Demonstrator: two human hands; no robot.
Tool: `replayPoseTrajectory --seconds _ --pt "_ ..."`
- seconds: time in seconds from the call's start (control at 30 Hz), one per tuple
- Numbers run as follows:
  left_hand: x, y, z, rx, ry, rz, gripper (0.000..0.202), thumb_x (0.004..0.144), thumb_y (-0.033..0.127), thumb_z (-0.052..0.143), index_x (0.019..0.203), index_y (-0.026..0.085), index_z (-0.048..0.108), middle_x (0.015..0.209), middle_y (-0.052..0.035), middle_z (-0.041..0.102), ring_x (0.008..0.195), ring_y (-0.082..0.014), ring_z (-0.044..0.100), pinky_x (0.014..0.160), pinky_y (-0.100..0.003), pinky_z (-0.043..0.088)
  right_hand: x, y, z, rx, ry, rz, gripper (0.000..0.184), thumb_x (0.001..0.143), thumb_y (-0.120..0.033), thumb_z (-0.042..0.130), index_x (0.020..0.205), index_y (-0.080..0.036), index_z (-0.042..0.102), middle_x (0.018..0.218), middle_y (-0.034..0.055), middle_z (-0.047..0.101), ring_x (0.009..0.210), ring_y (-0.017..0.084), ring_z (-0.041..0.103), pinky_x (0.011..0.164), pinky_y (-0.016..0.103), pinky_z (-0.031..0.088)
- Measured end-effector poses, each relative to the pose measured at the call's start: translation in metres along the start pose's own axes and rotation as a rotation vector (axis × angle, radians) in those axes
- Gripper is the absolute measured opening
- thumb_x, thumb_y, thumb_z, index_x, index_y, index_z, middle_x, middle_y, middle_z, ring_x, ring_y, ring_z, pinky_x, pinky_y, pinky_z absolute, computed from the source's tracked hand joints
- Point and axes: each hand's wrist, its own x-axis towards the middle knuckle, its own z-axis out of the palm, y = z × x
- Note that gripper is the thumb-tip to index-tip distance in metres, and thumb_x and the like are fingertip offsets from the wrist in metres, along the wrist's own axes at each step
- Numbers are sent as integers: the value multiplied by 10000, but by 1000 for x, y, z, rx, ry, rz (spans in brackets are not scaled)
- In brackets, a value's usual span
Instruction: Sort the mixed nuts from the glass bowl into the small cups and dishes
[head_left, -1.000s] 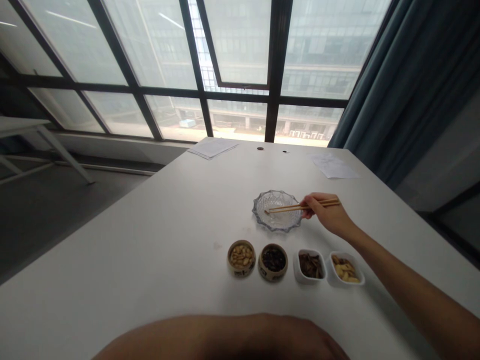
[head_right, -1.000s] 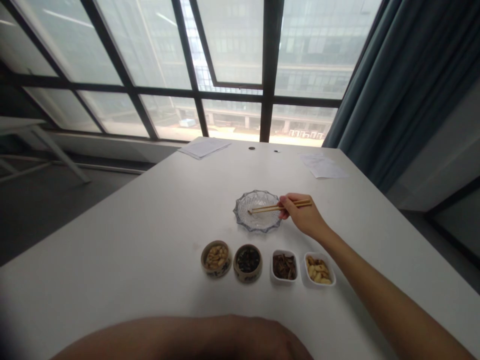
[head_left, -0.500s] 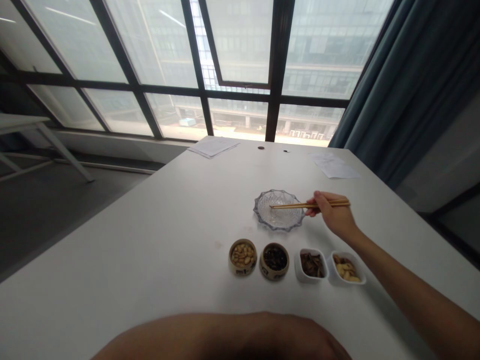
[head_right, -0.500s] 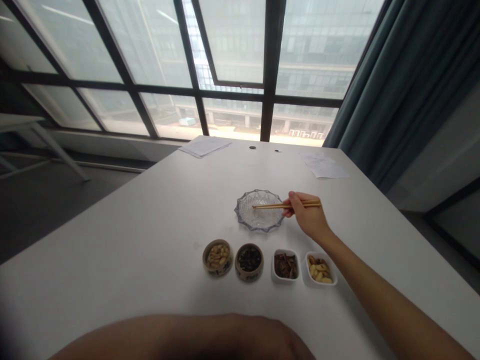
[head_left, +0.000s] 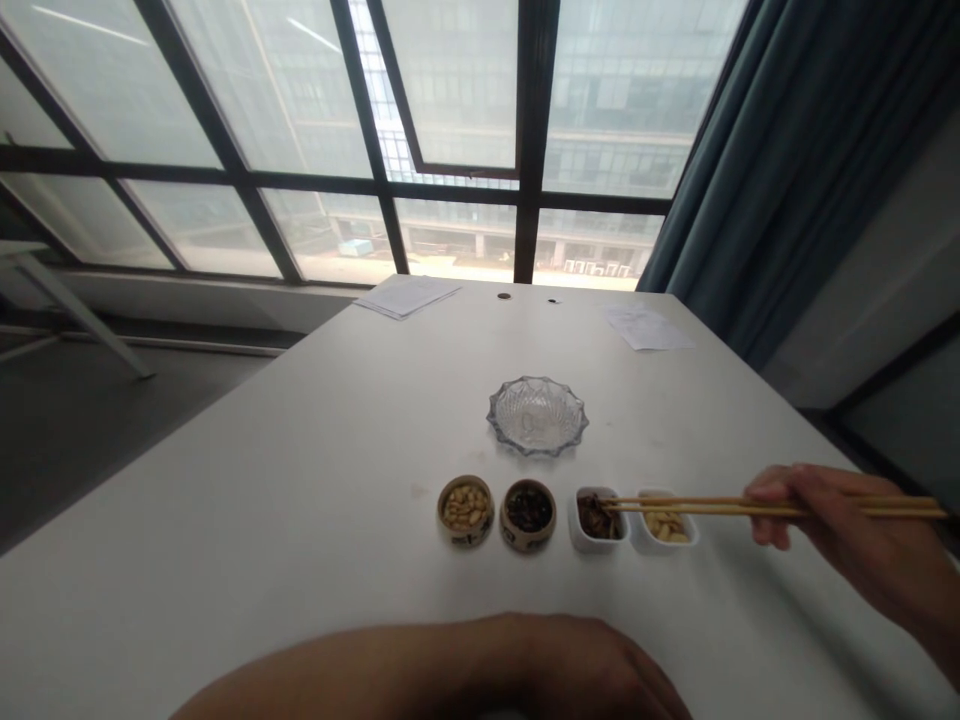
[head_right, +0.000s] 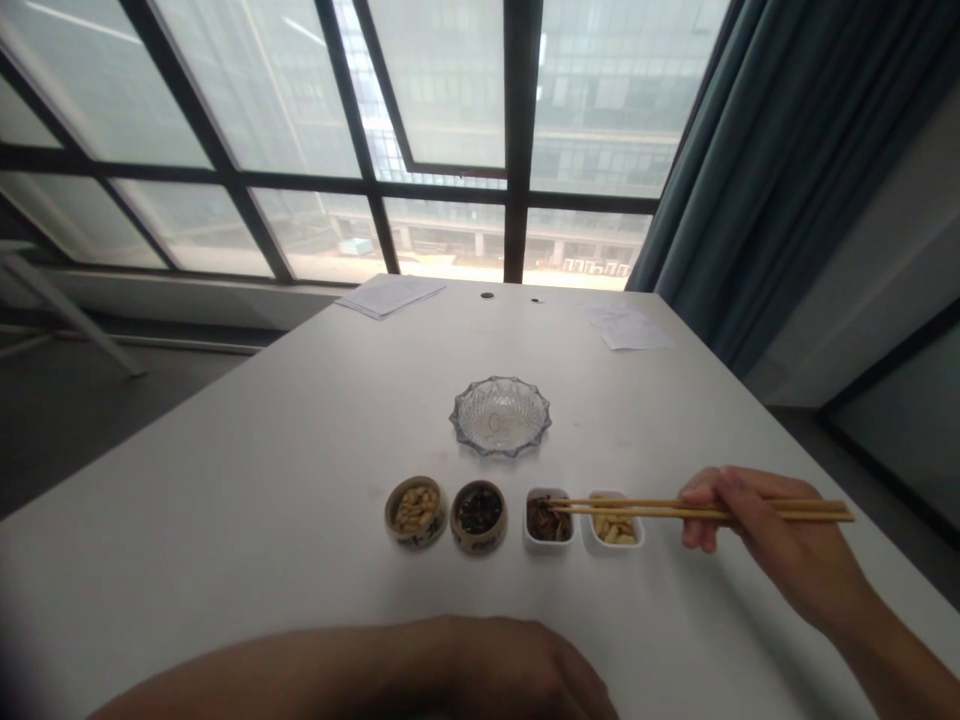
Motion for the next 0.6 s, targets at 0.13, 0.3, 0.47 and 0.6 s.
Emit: replayPoseTrajectory --seconds 0.13,0.3,0.47,0.6 --pt "1 6 -3 36 -6 -4 432 893 337 538 1185 46 667 1357 -220 667 1357 -290 619 1171 -254 420 -6 -4 -1 -108 -37 -23 403 924 -598 663 775 -257 818 604 90 710 486 241 635 480 361 572" --pt "2 13 -5 73 -15 -30 413 893 280 520 1211 70 680 1355 -179 680 1360 -245 620 1160 -234 430 -8 -6 -7 -1 73 -66 348 922 -562 692 828 -264 844 641 117 718 543 265 665 509 382 567" --pt "6 28 -12 130 -12 -29 408 965 302 474 1204 60 700 1321 -143 712 1356 -200 621 1181 -194 408 -4 1 -10 218 318 -97 251 939 -454 738 875 -236 845 758 128 767 663 256 741 617 357 613" --pt "6 44 -18 224 -30 -79 438 1023 276 402 1283 53 675 1464 -116 631 1499 -173 470 1254 -190 305 6 14 -11 77 504 -154 268 949 -445 736 910 -190 809 791 96 788 670 246 774 667 358 645"
